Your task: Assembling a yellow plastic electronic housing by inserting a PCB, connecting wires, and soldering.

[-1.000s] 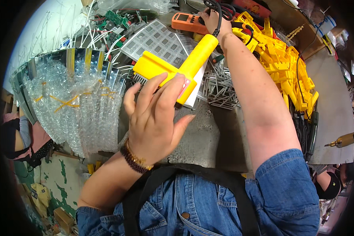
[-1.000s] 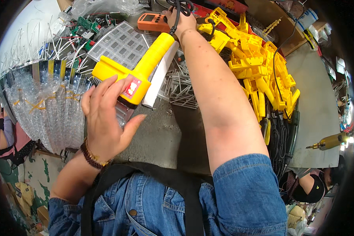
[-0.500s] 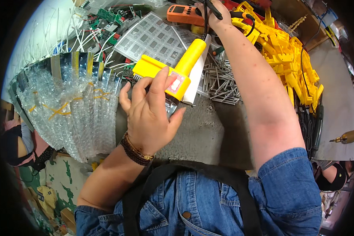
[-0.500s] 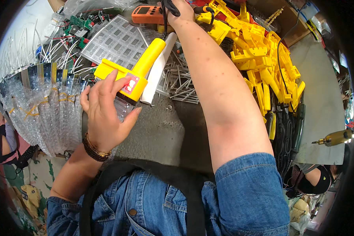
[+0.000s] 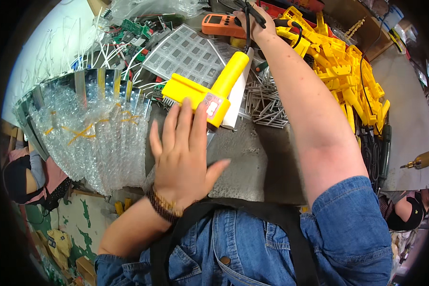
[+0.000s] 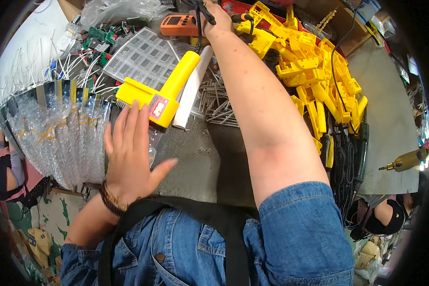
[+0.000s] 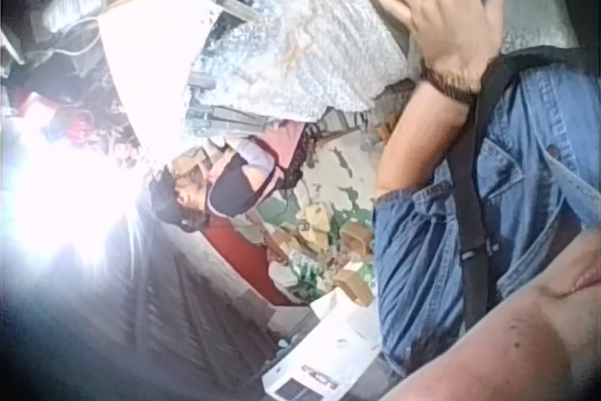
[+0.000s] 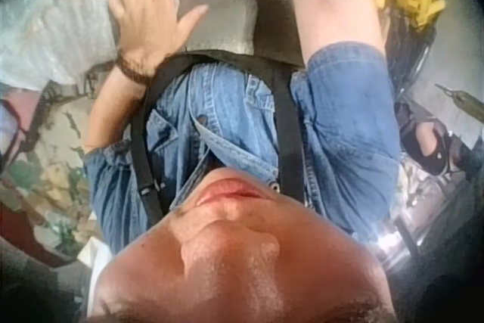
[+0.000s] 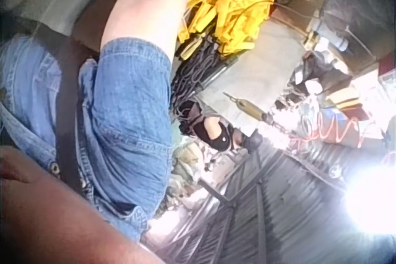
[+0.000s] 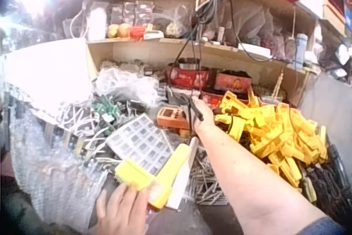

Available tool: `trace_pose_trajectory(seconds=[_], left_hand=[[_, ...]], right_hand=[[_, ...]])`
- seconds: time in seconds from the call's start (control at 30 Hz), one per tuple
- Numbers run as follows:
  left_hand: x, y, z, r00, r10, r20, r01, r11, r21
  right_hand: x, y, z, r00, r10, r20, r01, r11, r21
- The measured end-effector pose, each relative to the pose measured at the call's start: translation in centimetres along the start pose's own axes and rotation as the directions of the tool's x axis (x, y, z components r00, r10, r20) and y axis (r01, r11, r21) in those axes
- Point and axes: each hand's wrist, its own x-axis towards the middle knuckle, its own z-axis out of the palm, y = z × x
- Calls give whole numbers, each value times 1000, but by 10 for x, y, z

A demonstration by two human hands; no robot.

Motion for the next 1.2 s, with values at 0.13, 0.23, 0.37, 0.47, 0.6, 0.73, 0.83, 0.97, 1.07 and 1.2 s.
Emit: trace_pose_trajectory(seconds=[0.13,0.23,0.37,0.47,0.6,0.73,0.83,0.97,1.07,1.2], left_hand=[[-38,-15,10,988,-114,100,99,984,146],[-32,-16,14,990,-87,114,74,991,110],[-28,-15,16,996,-25,80,19,997,77],[-30,-17,16,999,-21,46,18,998,63],[-34,-20,20,999,-33,11,33,999,13],[-32,-16,21,999,-54,8,54,999,10],[-31,-14,20,999,-45,-9,45,999,10],[-34,-13,21,998,-53,-18,53,999,10],[-40,-10,9,997,3,-83,2,998,65],[-77,-20,-63,995,87,48,-58,902,-428]], right_hand=[[-42,35,50,989,94,-115,-94,996,2],[-51,18,56,903,-200,380,337,-219,-916],[-37,11,42,996,-36,-87,2,929,-370],[-40,8,42,997,-15,-70,-4,964,-267],[-79,2,80,875,-135,465,341,-511,-789],[-87,-3,84,918,-151,366,270,-435,-859],[-86,-4,85,915,-148,376,274,-457,-846],[-87,-3,90,925,-132,357,255,-483,-838],[-83,-9,84,645,-280,711,490,-563,-666],[-120,-37,140,719,-316,619,598,-173,-783]])
